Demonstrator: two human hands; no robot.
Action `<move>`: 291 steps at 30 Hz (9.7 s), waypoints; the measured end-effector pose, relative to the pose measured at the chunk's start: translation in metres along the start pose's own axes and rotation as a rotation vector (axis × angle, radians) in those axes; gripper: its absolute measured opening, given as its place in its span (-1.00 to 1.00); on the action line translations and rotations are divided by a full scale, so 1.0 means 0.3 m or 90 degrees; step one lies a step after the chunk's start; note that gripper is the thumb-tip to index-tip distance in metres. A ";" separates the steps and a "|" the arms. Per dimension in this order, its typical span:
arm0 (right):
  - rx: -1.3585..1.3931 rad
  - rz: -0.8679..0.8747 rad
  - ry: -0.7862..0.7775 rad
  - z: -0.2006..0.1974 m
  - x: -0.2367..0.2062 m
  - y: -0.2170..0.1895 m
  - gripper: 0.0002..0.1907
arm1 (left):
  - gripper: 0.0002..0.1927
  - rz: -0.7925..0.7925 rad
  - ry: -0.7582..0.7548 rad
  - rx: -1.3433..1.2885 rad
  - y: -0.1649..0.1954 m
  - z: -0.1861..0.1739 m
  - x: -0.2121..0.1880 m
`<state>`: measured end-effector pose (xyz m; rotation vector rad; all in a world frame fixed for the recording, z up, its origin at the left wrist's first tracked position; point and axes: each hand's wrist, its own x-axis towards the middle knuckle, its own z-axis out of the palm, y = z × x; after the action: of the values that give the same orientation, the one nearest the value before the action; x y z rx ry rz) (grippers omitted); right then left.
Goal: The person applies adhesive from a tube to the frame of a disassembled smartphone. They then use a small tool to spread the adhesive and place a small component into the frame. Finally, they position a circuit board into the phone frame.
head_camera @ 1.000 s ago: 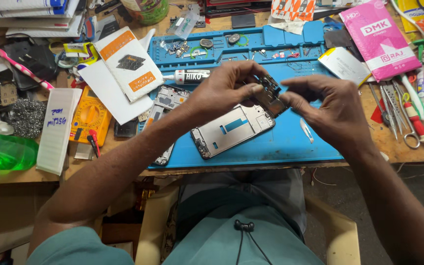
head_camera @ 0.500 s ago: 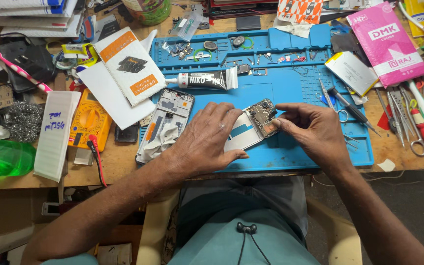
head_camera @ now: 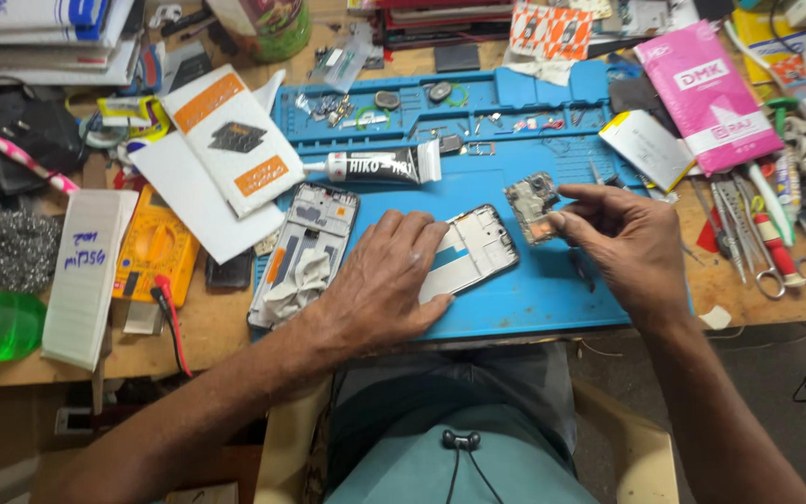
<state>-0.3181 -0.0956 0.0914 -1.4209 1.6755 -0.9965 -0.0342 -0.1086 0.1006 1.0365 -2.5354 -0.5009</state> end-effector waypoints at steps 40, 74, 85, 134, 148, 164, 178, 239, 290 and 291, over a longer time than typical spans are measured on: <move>-0.498 -0.194 -0.045 -0.034 -0.114 0.000 -0.71 | -0.24 -0.004 0.016 0.024 0.010 0.047 -0.043; -0.365 -0.485 -0.023 0.119 -0.076 0.082 -0.77 | -0.17 0.038 -0.069 -0.011 -0.056 0.078 -0.029; -0.462 -0.528 -0.048 0.138 -0.092 0.055 -0.70 | -0.19 0.038 -0.054 -0.025 -0.067 0.085 -0.033; -0.409 -0.303 -0.073 0.185 -0.051 -0.034 -0.79 | -0.23 0.061 -0.050 -0.082 -0.122 0.091 -0.017; -0.515 -0.256 -0.204 0.171 0.028 -0.110 -0.83 | -0.18 0.041 -0.018 -0.051 -0.090 0.129 -0.006; -0.501 0.111 -0.329 0.166 0.096 -0.122 -0.81 | -0.17 0.046 0.002 -0.071 -0.106 0.156 -0.001; -0.062 0.221 -0.306 0.133 0.123 0.044 -0.75 | -0.19 0.045 -0.008 -0.077 -0.111 0.161 0.005; -0.549 -0.328 0.013 0.008 -0.136 -0.035 -0.72 | -0.24 0.040 -0.033 -0.013 -0.022 0.092 0.018; -0.397 -0.311 0.066 0.223 -0.232 -0.017 -0.47 | -0.29 0.063 0.038 -0.058 -0.054 0.054 0.031; -0.393 -0.304 0.063 0.222 -0.232 -0.021 -0.48 | -0.22 0.050 0.014 -0.043 -0.041 0.049 0.027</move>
<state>-0.2465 -0.0346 0.0699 -2.2875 1.8481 -0.8284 -0.0388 -0.1197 0.0839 0.9094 -2.5108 -0.5448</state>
